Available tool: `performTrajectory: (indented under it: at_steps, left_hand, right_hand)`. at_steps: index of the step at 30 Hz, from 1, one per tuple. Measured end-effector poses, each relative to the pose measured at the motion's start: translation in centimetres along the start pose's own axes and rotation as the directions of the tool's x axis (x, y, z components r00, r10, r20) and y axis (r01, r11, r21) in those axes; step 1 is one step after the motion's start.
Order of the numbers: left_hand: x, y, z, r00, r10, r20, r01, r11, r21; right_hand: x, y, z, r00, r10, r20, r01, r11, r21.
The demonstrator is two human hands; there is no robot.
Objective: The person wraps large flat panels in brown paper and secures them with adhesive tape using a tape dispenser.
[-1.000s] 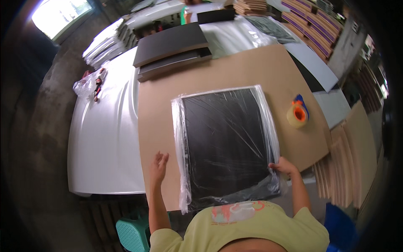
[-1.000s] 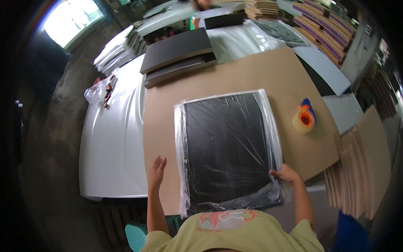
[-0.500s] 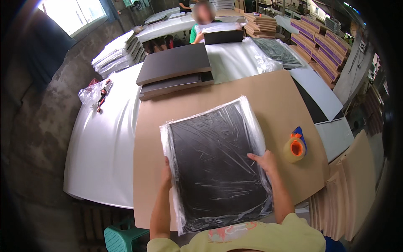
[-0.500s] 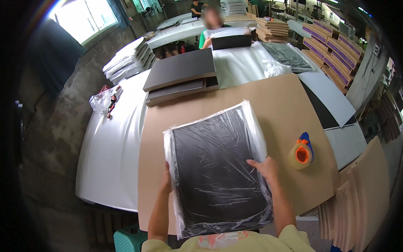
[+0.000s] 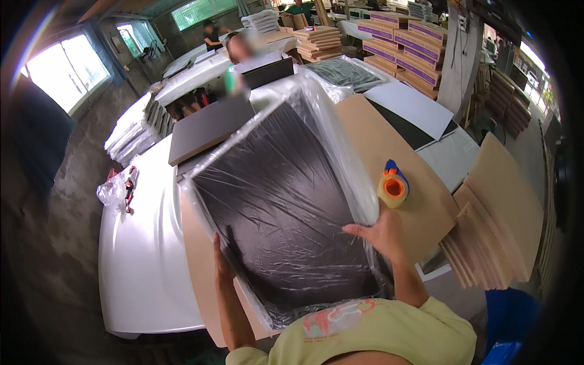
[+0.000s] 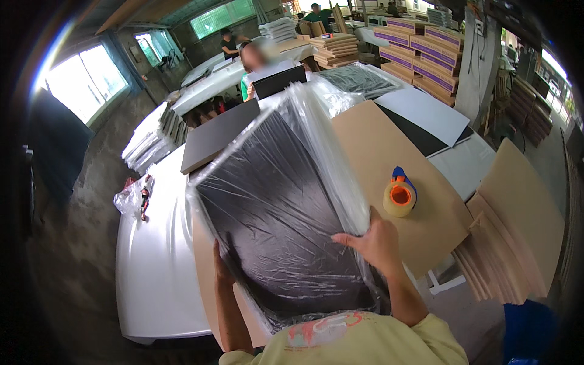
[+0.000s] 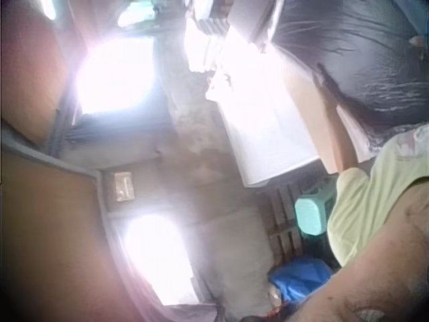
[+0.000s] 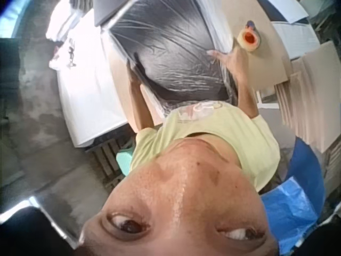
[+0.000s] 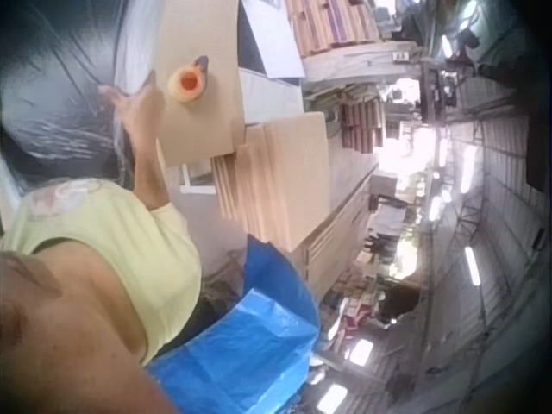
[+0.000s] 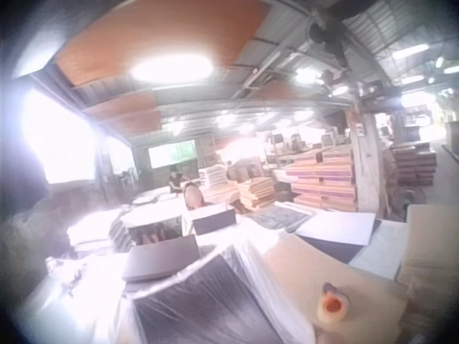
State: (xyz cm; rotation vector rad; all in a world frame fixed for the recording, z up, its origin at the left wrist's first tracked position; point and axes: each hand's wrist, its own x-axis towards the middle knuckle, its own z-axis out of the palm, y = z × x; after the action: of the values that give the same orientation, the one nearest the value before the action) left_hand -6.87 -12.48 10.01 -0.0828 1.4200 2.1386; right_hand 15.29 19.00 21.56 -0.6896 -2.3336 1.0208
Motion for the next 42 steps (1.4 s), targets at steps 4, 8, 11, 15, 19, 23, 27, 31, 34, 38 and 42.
performTrajectory:
  at_steps: [4,8,11,15,19,23,27,31,34,38,42]
  left_hand:
    - [-2.6,5.0,1.1,0.844,0.481,-0.237,-0.402,0.861,0.312]
    - [-7.9,10.9,7.2,0.689,0.676,-0.262,-0.614,0.736,0.284]
    - [-8.3,11.5,7.4,0.612,0.758,-0.225,-0.72,0.652,0.239]
    - [-7.1,7.1,2.4,0.383,0.914,-0.136,-0.709,0.385,0.591]
    - [-6.6,3.3,-0.4,0.601,0.792,0.106,-0.681,0.439,0.586]
    - [0.2,0.3,-6.3,0.671,0.736,0.091,-0.585,0.45,0.675]
    - [2.0,1.1,-6.7,0.605,0.794,0.053,-0.624,0.433,0.65]
    - [2.6,1.6,-6.3,0.582,0.807,0.101,-0.752,0.486,0.445]
    - [0.8,3.4,0.3,0.49,0.838,0.241,-0.836,0.373,0.403]
    - [3.9,2.9,-5.9,0.681,0.725,0.103,-0.624,0.5,0.601]
    - [1.2,4.7,0.3,0.4,0.864,0.306,-0.875,0.26,0.408]
  right_hand:
    - [2.5,-1.1,-1.1,0.989,-0.138,-0.051,0.147,0.935,0.321]
    - [5.7,-1.9,-0.8,0.979,-0.197,-0.046,0.186,0.786,0.589]
    - [7.7,-1.7,-0.1,0.978,-0.209,-0.025,0.172,0.725,0.667]
    - [7.7,1.0,2.6,0.986,-0.164,0.029,0.125,0.844,0.521]
    - [9.4,11.1,5.4,0.987,-0.076,0.144,-0.015,0.836,0.549]
    - [14.2,16.3,7.5,0.959,-0.213,0.189,-0.063,0.489,0.87]
    - [16.2,14.0,8.2,0.926,-0.015,0.378,-0.256,0.712,0.654]
    - [13.0,16.5,10.1,0.981,0.022,0.191,-0.154,0.689,0.708]
    - [14.3,14.2,9.5,0.984,-0.143,0.105,0.024,0.694,0.719]
    - [14.8,11.6,9.4,0.992,-0.086,0.091,0.006,0.759,0.652]
    - [13.1,11.5,10.3,0.937,-0.35,-0.003,0.188,0.495,0.848]
